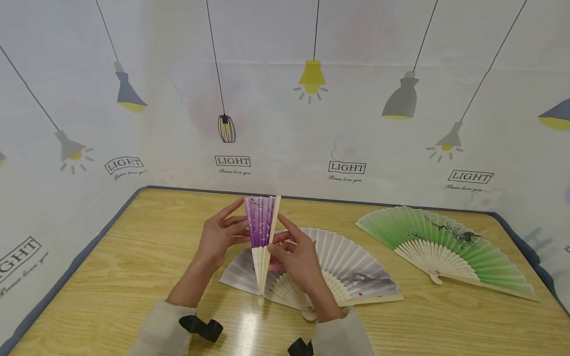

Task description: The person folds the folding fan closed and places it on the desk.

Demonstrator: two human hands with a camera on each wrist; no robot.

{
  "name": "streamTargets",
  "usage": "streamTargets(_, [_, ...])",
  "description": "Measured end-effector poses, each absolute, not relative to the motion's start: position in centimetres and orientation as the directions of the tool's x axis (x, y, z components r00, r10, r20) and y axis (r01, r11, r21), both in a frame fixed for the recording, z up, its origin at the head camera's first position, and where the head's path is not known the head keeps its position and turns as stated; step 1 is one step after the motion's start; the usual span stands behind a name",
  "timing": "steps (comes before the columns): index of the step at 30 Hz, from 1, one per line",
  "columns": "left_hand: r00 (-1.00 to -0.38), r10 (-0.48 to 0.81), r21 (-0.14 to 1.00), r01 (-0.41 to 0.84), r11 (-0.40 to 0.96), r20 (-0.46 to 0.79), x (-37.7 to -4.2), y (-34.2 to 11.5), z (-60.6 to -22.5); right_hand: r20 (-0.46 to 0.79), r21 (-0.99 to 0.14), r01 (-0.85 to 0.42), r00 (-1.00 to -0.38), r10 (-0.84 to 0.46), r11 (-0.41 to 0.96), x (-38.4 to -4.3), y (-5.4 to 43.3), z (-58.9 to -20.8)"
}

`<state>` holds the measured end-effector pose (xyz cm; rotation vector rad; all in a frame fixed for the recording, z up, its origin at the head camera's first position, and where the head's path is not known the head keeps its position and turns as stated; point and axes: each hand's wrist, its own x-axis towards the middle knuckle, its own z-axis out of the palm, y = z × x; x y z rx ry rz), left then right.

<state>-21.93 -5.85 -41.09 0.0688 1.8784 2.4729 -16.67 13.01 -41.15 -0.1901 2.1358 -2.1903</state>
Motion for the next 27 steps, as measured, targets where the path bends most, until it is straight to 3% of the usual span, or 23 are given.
streamTargets(27, [-0.998, 0.066, 0.975, -0.019, -0.22, -0.004, -21.89, -5.59, -41.2, 0.025, -1.0, -0.024, -0.986, -0.165, -0.01, -16.55, 12.8, -41.09])
